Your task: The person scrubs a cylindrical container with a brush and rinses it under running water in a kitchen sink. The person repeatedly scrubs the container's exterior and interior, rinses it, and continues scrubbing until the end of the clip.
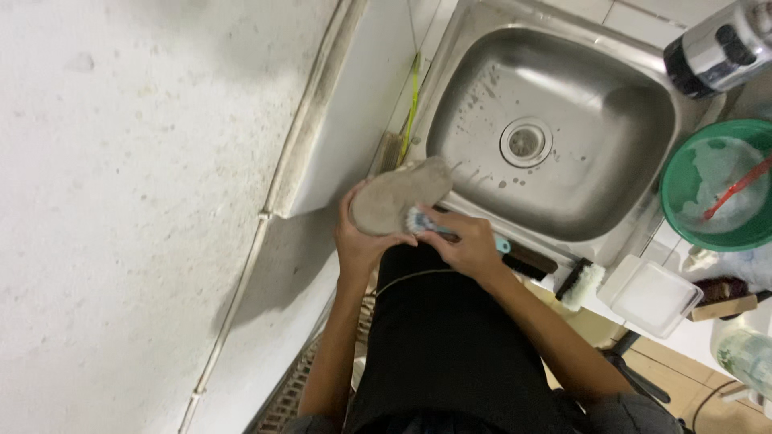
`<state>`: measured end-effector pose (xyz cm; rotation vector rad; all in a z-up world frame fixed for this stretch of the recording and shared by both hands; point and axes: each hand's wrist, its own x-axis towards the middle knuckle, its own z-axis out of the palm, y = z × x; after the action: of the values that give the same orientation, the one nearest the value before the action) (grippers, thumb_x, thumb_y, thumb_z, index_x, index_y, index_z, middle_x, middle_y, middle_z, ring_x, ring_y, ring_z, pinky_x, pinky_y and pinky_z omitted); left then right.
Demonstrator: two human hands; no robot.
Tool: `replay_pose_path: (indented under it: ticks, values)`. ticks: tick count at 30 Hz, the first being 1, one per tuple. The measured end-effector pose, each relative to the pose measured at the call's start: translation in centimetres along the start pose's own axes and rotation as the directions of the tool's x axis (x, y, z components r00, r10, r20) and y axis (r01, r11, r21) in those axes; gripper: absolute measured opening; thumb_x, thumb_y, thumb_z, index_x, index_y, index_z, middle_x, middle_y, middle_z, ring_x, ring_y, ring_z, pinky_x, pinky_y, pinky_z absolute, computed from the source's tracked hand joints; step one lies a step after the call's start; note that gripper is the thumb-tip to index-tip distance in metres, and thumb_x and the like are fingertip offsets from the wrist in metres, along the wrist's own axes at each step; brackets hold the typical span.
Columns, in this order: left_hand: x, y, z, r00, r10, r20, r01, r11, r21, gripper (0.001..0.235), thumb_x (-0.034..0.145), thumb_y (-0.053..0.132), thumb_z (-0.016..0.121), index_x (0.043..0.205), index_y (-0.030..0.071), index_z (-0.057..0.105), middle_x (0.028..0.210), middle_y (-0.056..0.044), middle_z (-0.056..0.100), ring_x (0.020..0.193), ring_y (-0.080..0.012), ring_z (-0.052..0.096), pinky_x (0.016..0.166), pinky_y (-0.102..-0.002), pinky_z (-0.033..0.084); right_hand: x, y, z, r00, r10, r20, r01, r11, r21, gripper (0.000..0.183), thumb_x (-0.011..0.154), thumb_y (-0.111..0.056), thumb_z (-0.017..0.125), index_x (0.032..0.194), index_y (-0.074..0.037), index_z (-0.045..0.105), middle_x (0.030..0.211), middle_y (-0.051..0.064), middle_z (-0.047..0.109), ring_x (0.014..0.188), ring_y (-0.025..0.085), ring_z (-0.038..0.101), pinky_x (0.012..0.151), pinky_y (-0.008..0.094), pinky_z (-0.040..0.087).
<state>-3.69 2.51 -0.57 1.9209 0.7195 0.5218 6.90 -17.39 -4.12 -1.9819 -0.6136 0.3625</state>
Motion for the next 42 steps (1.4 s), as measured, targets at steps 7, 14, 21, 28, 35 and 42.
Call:
replay_pose_path:
  ticks: [7,14,21,28,35,42]
  values:
    - [0.8,1.8,0.0,0.998,0.002,0.06,-0.002,1.0,-0.004,0.146,0.033,0.039,0.117,0.159,0.007,0.05,0.155,-0.016,0.069,0.144,-0.041,0.064,0.127,-0.064,0.047,1.2,-2.0,-1.2,0.997,-0.025,-0.07,0.02,0.997,-0.074,0.033,0.097,-0.039,0.089,0.111,-0.009,0.087,0.107,0.016,0.086,0.101,0.041,0.081,0.083,0.051,0.065]
    - [0.3,2.8,-0.6,0.991,-0.013,0.134,0.015,1.0,-0.016,0.137,0.041,0.038,0.118,0.157,0.008,0.052,0.155,-0.014,0.07,0.145,-0.037,0.064,0.129,-0.058,0.045,7.4,5.1,-2.6,0.97,0.241,0.033,-0.218,0.921,-0.324,0.055,0.114,-0.057,0.068,0.137,-0.01,0.081,0.123,0.017,0.083,0.116,0.043,0.078,0.101,0.058,0.061]
    - [0.7,2.6,-1.1,0.984,-0.04,0.175,0.025,0.996,0.091,0.13,0.05,0.039,0.117,0.155,0.002,0.05,0.153,-0.024,0.068,0.143,-0.0463,0.064,0.125,-0.065,0.046,7.8,-4.6,-4.0,0.945,0.233,0.23,-0.202,0.968,-0.151,0.05,0.109,-0.053,0.065,0.132,-0.013,0.084,0.131,0.019,0.082,0.112,0.05,0.078,0.105,0.064,0.061]
    - [1.6,4.3,-1.1,0.968,-0.072,0.239,0.073,0.997,0.006,0.13,0.05,0.037,0.116,0.159,0.01,0.051,0.156,-0.021,0.068,0.145,-0.0445,0.063,0.127,-0.061,0.047,9.4,-4.9,-5.0,0.962,0.198,0.189,-0.137,0.947,-0.291,0.045,0.11,-0.047,0.071,0.129,-0.009,0.086,0.107,0.015,0.086,0.085,0.036,0.078,0.076,0.053,0.061]
    - [2.0,4.4,-0.6,0.952,-0.032,0.305,0.021,0.999,0.037,0.124,0.056,0.042,0.114,0.159,0.014,0.051,0.159,-0.019,0.065,0.146,-0.0443,0.062,0.127,-0.063,0.047,9.7,-4.9,-5.5,0.914,0.301,0.271,-0.258,0.949,-0.183,0.05,0.104,-0.056,0.07,0.14,-0.024,0.08,0.132,0.011,0.083,0.115,0.05,0.077,0.1,0.068,0.059]
    - [2.6,4.7,-0.6,0.931,-0.004,0.364,0.0,1.0,0.011,0.125,0.056,0.04,0.114,0.161,0.014,0.051,0.163,-0.018,0.062,0.15,-0.0421,0.058,0.13,-0.06,0.045,10.4,-4.5,-6.6,0.95,0.212,0.23,-0.141,0.947,-0.289,0.048,0.113,-0.046,0.066,0.141,-0.009,0.08,0.129,0.019,0.082,0.114,0.045,0.079,0.096,0.057,0.063]
